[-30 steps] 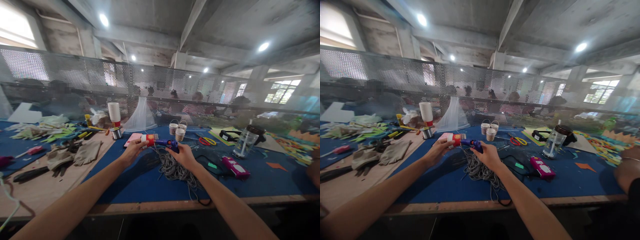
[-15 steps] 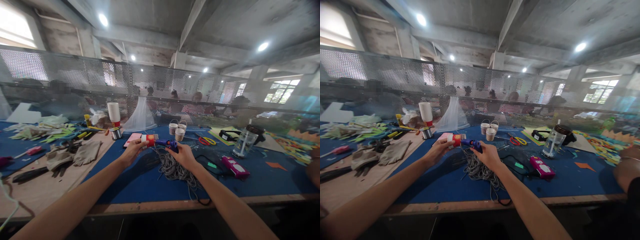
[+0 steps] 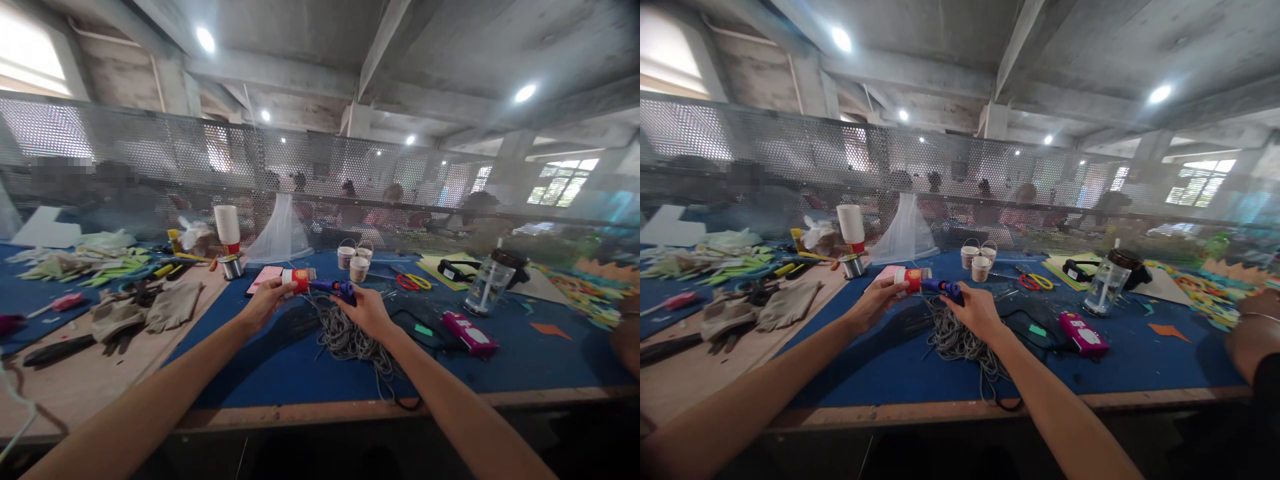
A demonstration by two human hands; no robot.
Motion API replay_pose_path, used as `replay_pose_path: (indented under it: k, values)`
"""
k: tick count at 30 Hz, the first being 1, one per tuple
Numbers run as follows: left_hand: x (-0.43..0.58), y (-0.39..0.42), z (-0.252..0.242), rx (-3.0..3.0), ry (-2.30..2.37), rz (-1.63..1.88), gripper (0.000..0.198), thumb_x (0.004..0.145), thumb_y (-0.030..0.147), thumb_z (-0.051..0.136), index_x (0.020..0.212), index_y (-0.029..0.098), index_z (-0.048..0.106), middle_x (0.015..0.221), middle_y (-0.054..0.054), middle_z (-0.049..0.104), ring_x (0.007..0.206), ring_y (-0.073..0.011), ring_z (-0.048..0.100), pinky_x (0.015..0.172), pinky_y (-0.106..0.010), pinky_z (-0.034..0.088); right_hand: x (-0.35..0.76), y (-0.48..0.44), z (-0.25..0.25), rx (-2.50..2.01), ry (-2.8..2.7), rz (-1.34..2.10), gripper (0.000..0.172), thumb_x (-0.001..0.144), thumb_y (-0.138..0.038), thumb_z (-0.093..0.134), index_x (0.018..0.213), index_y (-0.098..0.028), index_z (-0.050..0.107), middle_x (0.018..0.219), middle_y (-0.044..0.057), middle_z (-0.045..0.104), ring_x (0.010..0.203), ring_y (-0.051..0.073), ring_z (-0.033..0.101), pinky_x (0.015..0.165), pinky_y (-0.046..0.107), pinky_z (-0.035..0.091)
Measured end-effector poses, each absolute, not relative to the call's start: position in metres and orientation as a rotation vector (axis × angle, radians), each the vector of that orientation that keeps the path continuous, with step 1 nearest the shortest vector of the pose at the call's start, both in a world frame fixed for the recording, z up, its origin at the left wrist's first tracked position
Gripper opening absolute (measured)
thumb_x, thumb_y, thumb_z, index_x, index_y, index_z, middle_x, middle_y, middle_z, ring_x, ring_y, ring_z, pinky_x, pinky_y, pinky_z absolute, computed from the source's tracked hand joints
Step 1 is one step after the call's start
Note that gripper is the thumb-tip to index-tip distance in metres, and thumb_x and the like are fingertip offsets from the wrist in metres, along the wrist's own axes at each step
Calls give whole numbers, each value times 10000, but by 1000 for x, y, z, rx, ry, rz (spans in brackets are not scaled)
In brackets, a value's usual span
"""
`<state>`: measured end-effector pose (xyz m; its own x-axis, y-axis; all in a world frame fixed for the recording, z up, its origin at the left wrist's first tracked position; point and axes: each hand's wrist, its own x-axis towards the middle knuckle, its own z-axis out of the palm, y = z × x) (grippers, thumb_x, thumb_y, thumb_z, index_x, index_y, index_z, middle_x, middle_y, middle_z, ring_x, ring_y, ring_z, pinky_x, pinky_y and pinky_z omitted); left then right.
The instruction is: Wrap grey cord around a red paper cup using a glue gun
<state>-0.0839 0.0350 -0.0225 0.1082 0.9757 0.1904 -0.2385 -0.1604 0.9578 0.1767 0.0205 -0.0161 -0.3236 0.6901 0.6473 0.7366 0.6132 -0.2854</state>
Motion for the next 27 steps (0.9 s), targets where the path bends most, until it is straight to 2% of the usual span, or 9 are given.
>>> replay_pose_path:
  k: [8,27]
  values:
    - [-82,32,-19,1225,854,1349,333,685,356,817,944,157,757,969,-95,764,909,-230,685,913,-371,499,177,20,-16,-1125,-2086,-91,400,905,-585,515,970,-223,672,707,32,702,618,195,648,590,237,384]
    - [-84,34,-21,1223,839,1351,313,685,345,816,933,161,766,964,-87,765,901,-215,674,900,-340,488,177,19,-14,-1144,-2109,-125,383,912,-572,514,945,-218,657,705,41,701,653,225,674,573,241,363]
